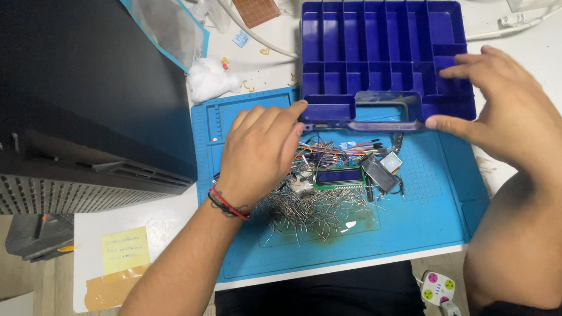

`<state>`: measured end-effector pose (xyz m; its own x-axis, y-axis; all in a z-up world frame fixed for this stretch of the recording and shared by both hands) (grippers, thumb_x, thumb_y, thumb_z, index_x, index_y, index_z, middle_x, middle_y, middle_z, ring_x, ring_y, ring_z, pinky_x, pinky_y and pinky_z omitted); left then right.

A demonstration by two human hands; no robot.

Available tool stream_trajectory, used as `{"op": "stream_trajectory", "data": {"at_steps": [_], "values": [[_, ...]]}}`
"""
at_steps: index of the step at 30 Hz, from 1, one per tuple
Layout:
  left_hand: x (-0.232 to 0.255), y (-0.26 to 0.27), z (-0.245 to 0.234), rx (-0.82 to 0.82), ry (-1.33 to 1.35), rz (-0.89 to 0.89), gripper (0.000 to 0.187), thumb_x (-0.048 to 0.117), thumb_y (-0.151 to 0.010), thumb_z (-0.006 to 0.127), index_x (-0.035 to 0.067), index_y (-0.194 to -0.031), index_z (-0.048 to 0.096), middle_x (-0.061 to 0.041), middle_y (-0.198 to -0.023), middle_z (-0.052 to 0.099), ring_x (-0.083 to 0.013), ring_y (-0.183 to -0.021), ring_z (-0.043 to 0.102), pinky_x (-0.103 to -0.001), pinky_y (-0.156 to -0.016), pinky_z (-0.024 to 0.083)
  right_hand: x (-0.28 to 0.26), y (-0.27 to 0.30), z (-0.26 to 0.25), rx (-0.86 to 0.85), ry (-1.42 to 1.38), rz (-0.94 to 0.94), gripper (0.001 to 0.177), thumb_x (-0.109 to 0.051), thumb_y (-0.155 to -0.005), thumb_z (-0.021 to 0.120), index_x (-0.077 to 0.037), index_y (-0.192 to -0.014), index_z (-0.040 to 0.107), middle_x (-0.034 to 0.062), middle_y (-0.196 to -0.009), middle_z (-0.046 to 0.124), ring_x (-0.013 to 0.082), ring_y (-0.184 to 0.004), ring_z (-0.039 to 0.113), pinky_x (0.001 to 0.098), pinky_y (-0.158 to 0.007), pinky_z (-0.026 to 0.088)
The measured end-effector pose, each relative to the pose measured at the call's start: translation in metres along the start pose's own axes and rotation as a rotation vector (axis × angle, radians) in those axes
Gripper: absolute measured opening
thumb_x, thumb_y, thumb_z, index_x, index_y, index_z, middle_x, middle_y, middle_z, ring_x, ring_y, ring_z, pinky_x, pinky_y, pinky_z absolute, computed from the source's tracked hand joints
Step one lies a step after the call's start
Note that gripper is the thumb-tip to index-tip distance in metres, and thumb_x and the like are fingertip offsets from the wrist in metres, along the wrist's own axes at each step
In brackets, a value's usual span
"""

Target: The person works on a small electronic device with wires on a blue mat, using pliers to strip and cut wires. They open a blue parts organizer, place a circuit board inside, and continue handling wires and small components.

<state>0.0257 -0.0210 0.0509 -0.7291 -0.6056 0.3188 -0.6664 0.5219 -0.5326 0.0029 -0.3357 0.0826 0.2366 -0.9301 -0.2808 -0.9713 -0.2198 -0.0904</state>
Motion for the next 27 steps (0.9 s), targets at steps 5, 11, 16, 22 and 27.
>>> {"op": "stream_trajectory", "data": {"at_steps": [5,11,16,22,27], "values": [[0.019,0.001,-0.017,0.106,0.0,0.291,0.016,0.026,-0.102,0.07,0.01,-0.104,0.07,-0.004,-0.087,0.062,-0.0277,-0.075,0.055,-0.041,-0.065,0.041,-0.03,0.027,-0.023,0.21,0.042,0.101,0.015,-0.022,-0.108,0.079,-0.008,-0.11,0.074,0.007,-0.106,0.071,0.0257,-0.087,0.061,0.0402,-0.082,0.046],[0.03,0.003,-0.005,0.035,0.029,0.387,0.019,0.024,-0.103,0.068,0.011,-0.089,0.069,-0.002,-0.085,0.061,-0.0258,-0.077,0.053,-0.04,-0.071,0.04,-0.058,0.04,0.029,-0.197,0.171,0.193,0.032,-0.041,-0.101,0.051,-0.028,-0.122,0.071,-0.0055,-0.131,0.072,0.0259,-0.111,0.071,0.0493,-0.085,0.058],[0.032,0.004,-0.004,0.038,0.027,0.427,0.017,0.024,-0.103,0.069,0.013,-0.091,0.068,-0.002,-0.084,0.061,-0.0252,-0.077,0.053,-0.039,-0.07,0.041,-0.059,0.043,0.06,-0.227,0.046,0.271,0.046,-0.037,-0.102,0.047,-0.023,-0.144,0.057,0.0029,-0.15,0.056,0.0311,-0.126,0.061,0.0574,-0.087,0.056],[0.032,0.004,-0.007,0.077,0.029,0.406,0.019,0.023,-0.103,0.07,0.011,-0.089,0.069,-0.002,-0.083,0.062,-0.0255,-0.078,0.054,-0.039,-0.072,0.042,-0.064,0.054,0.053,-0.028,0.045,0.08,0.034,-0.026,-0.101,0.057,-0.02,-0.131,0.07,-0.0035,-0.138,0.068,0.0213,-0.117,0.068,0.0428,-0.083,0.058],[0.03,0.003,-0.009,0.152,0.079,0.338,0.015,0.022,-0.101,0.071,0.01,-0.092,0.072,-0.001,-0.088,0.067,-0.0262,-0.081,0.059,-0.04,-0.073,0.043,-0.098,0.03,0.011,0.278,0.224,-0.261,0.022,-0.012,-0.099,0.077,-0.014,-0.122,0.077,0.0023,-0.122,0.077,0.0224,-0.092,0.069,0.0343,-0.075,0.055]]}}
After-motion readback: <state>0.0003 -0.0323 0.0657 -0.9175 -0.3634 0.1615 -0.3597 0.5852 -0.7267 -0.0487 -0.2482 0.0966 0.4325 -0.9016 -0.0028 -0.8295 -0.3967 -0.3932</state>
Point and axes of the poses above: each hand's wrist, its own y-axis away from the middle knuckle, its own z-axis out of the palm, x = y × z, the point moved 5 cm from there along -y, towards the middle knuckle
